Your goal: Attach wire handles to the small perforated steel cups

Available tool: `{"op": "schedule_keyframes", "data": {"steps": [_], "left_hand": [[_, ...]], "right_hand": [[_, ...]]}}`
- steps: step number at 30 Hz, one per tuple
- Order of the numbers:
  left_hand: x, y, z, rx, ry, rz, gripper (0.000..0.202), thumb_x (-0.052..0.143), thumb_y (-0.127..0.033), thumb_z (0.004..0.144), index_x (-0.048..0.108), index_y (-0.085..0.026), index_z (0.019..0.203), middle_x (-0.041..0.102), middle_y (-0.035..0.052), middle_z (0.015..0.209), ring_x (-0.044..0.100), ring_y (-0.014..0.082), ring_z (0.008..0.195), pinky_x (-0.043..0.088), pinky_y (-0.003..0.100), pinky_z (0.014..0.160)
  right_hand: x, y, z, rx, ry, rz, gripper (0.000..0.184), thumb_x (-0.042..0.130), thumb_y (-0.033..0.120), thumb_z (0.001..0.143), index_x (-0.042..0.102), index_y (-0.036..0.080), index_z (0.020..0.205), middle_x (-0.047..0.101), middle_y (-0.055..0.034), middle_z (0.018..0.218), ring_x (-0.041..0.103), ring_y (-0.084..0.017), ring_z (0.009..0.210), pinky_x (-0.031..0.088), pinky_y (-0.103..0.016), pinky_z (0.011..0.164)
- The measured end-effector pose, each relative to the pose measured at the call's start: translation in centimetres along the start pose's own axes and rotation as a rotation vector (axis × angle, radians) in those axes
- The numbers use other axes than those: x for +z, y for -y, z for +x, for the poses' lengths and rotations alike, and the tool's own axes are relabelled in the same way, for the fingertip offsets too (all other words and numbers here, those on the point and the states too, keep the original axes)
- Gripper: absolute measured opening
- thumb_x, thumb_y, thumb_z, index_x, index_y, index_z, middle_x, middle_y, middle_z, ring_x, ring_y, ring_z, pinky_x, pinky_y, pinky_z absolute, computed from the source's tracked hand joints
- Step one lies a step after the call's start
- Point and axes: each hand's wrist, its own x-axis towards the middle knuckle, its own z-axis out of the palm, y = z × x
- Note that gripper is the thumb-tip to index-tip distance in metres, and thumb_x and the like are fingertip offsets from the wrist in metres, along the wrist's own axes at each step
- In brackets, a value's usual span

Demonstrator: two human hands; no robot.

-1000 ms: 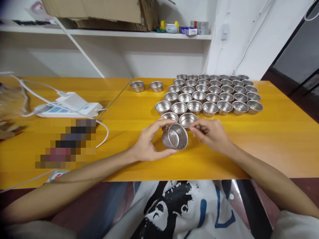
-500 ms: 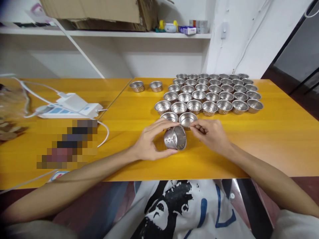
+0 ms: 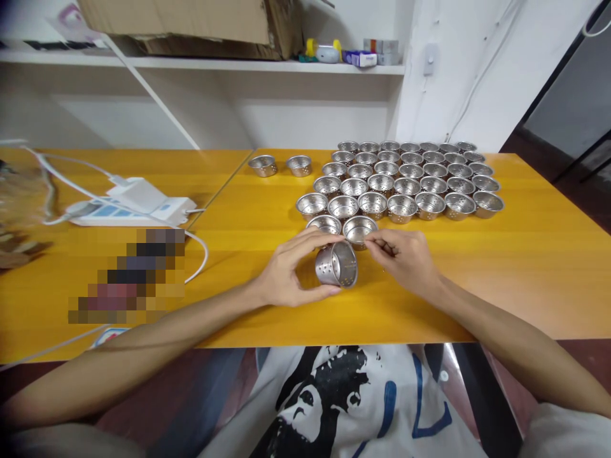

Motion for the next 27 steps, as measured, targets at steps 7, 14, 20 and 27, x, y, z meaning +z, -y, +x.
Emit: {"op": "schedule_keyframes", "data": {"steps": [7, 14, 20, 27], "left_hand": [[0.0, 0.2, -0.1, -0.003, 0.012, 0.006, 0.077, 0.094, -0.048, 0.09, 0.06, -0.027, 0.155, 0.079, 0.0136, 0.128, 0.076, 0.0304, 0.109, 0.066, 0.05, 0.097], [0.2, -0.1, -0.2, 0.079, 0.172, 0.096, 0.052, 0.082, -0.041, 0.097, 0.062, -0.024, 0.141, 0.068, 0.0184, 0.139, 0.071, 0.0343, 0.122, 0.065, 0.054, 0.103], [0.7, -1.2, -0.2, 0.082, 0.223, 0.211, 0.04, 0.074, -0.037, 0.098, 0.06, -0.019, 0.13, 0.07, 0.0171, 0.125, 0.069, 0.0329, 0.114, 0.066, 0.051, 0.099], [1.2, -1.0, -0.4, 0.016, 0.163, 0.149, 0.043, 0.078, -0.039, 0.091, 0.065, -0.017, 0.125, 0.071, 0.0171, 0.124, 0.071, 0.0309, 0.111, 0.069, 0.048, 0.095]], "right_hand": [[0.3, 0.2, -0.2, 0.006, -0.035, 0.027, 0.019, 0.071, 0.037, 0.104, 0.083, 0.024, 0.098, 0.071, -0.0001, 0.071, 0.061, -0.015, 0.06, 0.05, -0.03, 0.061], [0.6, 0.9, -0.7, -0.045, 0.02, 0.101, 0.019, 0.068, 0.032, 0.104, 0.086, 0.025, 0.108, 0.051, 0.0063, 0.061, 0.041, -0.011, 0.052, 0.041, -0.028, 0.057], [1.2, 1.0, -1.0, 0.024, 0.035, 0.251, 0.02, 0.069, 0.031, 0.106, 0.086, 0.021, 0.107, 0.047, 0.0065, 0.063, 0.039, -0.009, 0.052, 0.031, -0.026, 0.051], [1.5, 0.9, -0.6, 0.061, 0.04, 0.35, 0.019, 0.073, 0.035, 0.106, 0.084, 0.02, 0.113, 0.056, 0.0061, 0.063, 0.046, -0.008, 0.053, 0.035, -0.023, 0.05]]}}
